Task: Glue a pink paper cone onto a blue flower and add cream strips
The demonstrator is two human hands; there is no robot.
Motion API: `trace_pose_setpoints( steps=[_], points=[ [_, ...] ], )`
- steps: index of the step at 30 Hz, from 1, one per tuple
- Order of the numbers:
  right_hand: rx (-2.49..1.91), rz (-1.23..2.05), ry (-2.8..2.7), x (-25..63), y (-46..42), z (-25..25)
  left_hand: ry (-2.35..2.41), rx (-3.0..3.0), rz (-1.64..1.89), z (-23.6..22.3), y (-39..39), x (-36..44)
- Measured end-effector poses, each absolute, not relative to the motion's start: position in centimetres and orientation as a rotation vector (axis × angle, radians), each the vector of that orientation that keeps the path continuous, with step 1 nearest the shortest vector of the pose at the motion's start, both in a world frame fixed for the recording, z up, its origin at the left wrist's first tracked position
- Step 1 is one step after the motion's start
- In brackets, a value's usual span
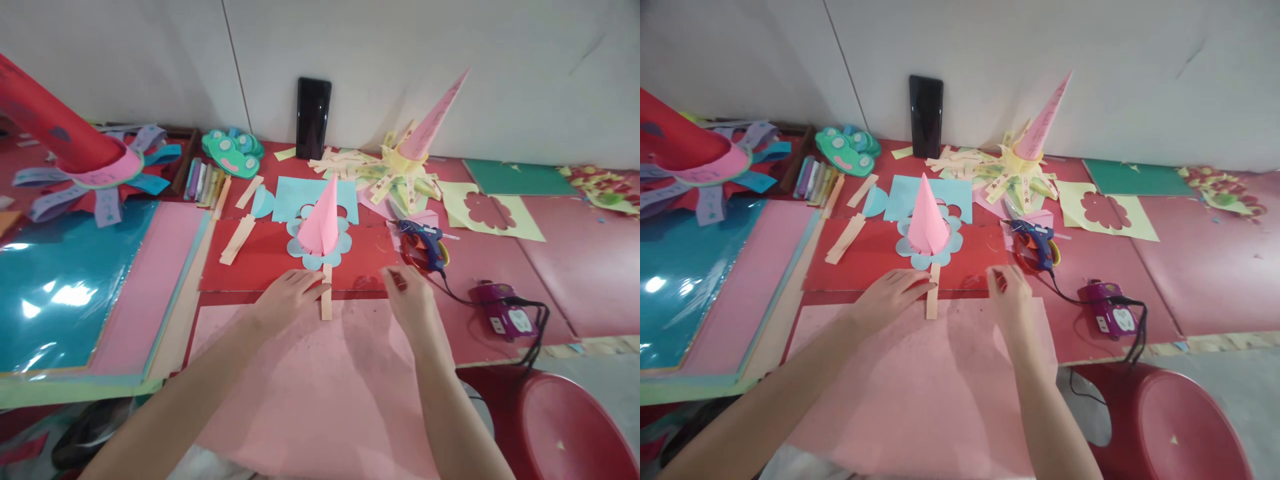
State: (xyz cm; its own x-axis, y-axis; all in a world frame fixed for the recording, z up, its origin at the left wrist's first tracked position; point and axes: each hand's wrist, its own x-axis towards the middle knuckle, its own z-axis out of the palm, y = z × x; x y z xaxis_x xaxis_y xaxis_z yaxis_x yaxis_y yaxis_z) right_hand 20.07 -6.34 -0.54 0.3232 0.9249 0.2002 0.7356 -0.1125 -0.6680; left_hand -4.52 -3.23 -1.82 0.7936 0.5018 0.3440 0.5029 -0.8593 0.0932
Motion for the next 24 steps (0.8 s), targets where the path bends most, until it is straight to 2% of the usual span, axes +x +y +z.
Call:
trace_pose_setpoints(
  steps=[6, 8, 16, 24],
  points=[
    [-1.822, 1.256, -1.209, 16.3, -9.0, -1.1, -0.784, -2.955, -0.545, -1.8, -2.8, -4.2],
    [-1.772, 1.439, -1.073, 15.5, -9.3, -1.3, -0.771, -2.951, -0.558, -1.9, -2.8, -4.1],
    [-1.684, 1.555, -1.007, 13.9, -9.9, -1.3, -0.790, -2.947, -0.604, -1.9, -3.1, -3.9],
    [-1.571, 1.630, -1.029, 14.1, -6.9, 0.4, -0.785, -2.742, -0.934, -1.1, -3.6, -4.0]
  ],
)
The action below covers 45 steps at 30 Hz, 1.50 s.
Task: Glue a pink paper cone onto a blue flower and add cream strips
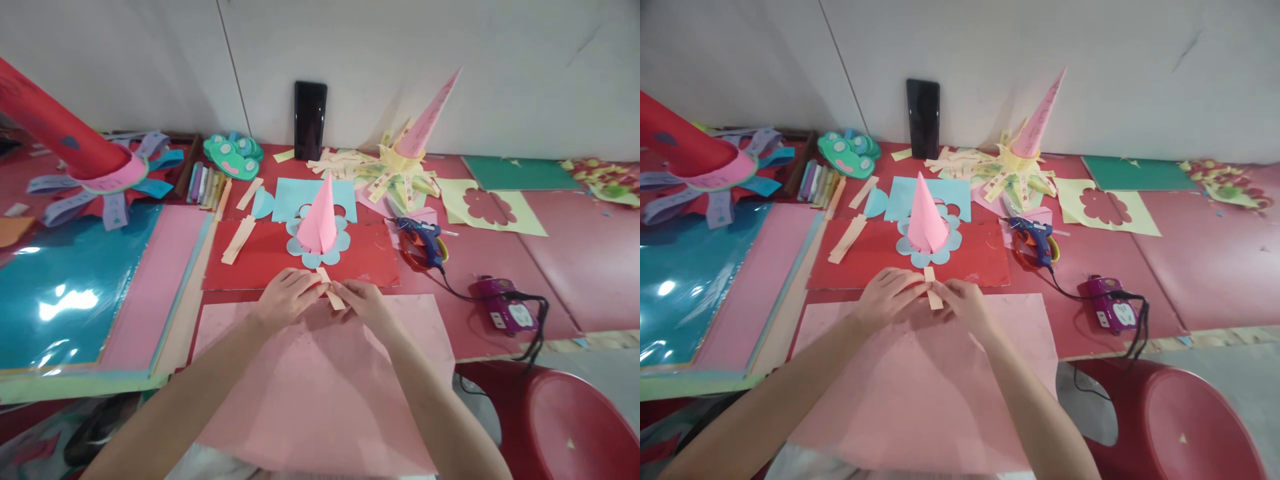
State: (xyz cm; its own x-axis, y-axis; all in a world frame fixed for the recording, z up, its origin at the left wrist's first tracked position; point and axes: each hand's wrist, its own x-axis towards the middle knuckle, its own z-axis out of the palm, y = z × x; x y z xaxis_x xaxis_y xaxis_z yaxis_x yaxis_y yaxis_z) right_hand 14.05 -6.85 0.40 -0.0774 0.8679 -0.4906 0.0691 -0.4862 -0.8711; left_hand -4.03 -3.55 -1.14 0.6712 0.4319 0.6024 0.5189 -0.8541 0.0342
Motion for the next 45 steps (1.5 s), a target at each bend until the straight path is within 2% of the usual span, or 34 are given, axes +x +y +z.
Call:
trace_pose_setpoints(
  steps=[3, 6, 11, 14, 19, 23, 39, 45],
  points=[
    [-1.501, 1.543, -1.171, 14.9, -4.8, 1.6, -0.934, -2.697, -1.080, -1.2, -3.6, -4.1],
    [-1.428, 1.376, -1.248, 15.5, -3.0, 2.5, -1.377, -2.704, -1.367, -1.2, -3.5, -4.2],
    [-1.241, 1.066, -1.182, 14.7, -2.1, 1.6, -1.922, -3.104, -1.558, -0.8, -3.3, -4.1],
    [-1.230, 1.107, -1.192, 13.9, -2.4, 0.5, -2.187, -3.261, -1.645, -0.6, -3.0, -3.5],
    [-1.227, 1.213, -1.209, 13.8, -2.7, -0.1, -2.594, -3.072, -1.568, -0.1, -2.8, -3.0],
    [-1.240, 1.243, -1.212, 13.8, -2.9, -0.1, -2.635, -2.891, -1.571, 0.1, -2.9, -3.1],
    [-1.360, 1.244, -1.354, 12.9, -3.3, -0.1, -2.403, -3.106, -1.341, -0.4, -2.8, -3.4],
    [-1.399, 1.088, -1.252, 13.6, -2.7, -0.9, -2.436, -3.152, -1.153, 0.0, -3.0, -3.2]
  ],
)
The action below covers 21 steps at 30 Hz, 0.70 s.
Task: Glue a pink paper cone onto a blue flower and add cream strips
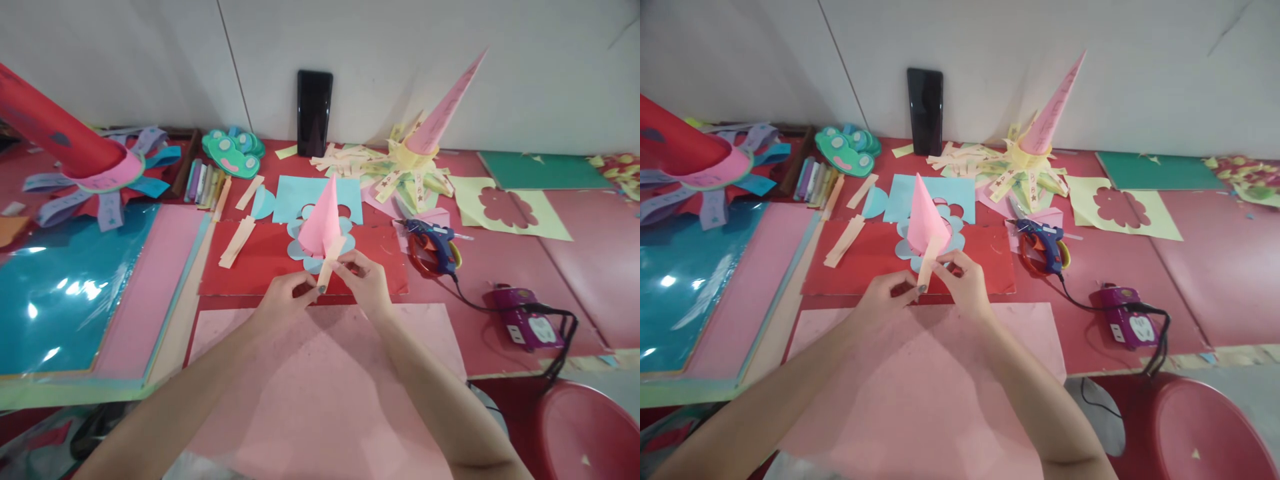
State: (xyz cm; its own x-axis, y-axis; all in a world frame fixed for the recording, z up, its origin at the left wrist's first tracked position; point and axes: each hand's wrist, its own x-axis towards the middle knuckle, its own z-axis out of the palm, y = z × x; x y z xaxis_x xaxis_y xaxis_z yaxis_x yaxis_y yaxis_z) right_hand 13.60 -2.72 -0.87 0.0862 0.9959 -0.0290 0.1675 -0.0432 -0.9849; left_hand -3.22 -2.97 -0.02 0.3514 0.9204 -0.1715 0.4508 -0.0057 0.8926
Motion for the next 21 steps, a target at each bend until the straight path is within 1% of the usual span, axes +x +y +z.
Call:
trace_pose_setpoints(
  steps=[17, 21],
  points=[
    [-1.484, 0.922, -1.138, 14.28, -2.23, -0.85, 1.218, 1.828, 0.402, 0.07, -3.49, -2.89],
    [-1.513, 0.928, -1.198, 14.37, -2.18, -0.70, 1.188, 1.939, 0.440, -0.20, -3.73, -2.98]
  ],
)
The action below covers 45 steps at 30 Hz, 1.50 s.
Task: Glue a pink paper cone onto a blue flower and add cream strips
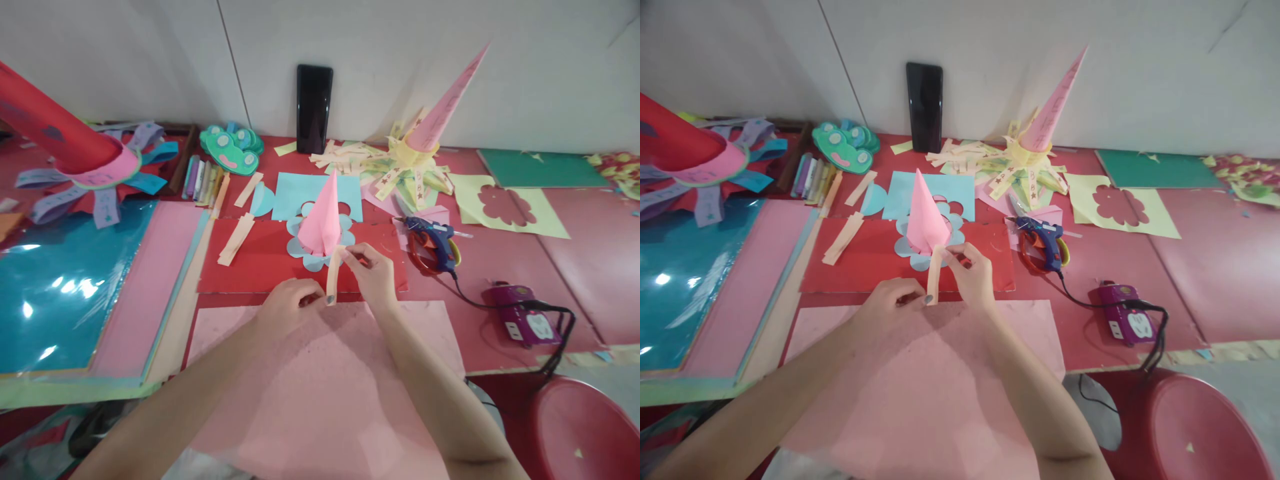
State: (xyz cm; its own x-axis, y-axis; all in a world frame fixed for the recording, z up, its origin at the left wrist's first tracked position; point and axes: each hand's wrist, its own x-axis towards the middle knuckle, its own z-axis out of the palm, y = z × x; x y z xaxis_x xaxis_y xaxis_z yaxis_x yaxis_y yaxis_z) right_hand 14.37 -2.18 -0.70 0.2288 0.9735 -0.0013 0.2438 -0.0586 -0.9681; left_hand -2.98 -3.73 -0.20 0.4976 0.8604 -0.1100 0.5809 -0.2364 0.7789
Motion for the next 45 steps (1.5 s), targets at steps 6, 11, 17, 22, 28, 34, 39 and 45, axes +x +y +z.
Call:
trace_pose_setpoints(
  steps=[6, 11, 17, 22, 28, 34, 39, 45],
  points=[
    [-1.551, 0.857, -1.385, 14.3, -1.8, -1.3, 1.306, 2.320, 0.837, -1.6, -3.6, -3.4],
    [-1.562, 0.812, -1.457, 14.2, -1.6, -1.9, 1.265, 2.508, 0.842, -2.3, -3.3, -3.4],
    [-1.616, 0.761, -1.491, 14.1, -1.5, -2.1, 1.266, 2.556, 0.716, -2.5, -3.3, -3.2],
    [-1.661, 0.745, -1.517, 13.8, -1.6, -2.0, 1.282, 2.551, 0.674, -2.5, -3.3, -3.1],
    [-1.684, 0.599, -1.518, 13.7, -1.7, -2.0, 1.287, 2.513, 0.654, -2.4, -3.2, -3.1],
    [-1.651, 0.576, -1.537, 13.8, -1.8, -1.9, 1.286, 2.544, 0.652, -2.6, -3.0, -3.2],
    [-1.628, 0.553, -1.549, 13.8, -1.6, -2.1, 1.283, 2.634, 0.629, -2.5, -3.1, -3.0],
    [-1.651, 0.591, -1.534, 13.9, -1.3, -2.3, 1.281, 2.690, 0.573, -2.3, -3.2, -2.9]
  ],
)
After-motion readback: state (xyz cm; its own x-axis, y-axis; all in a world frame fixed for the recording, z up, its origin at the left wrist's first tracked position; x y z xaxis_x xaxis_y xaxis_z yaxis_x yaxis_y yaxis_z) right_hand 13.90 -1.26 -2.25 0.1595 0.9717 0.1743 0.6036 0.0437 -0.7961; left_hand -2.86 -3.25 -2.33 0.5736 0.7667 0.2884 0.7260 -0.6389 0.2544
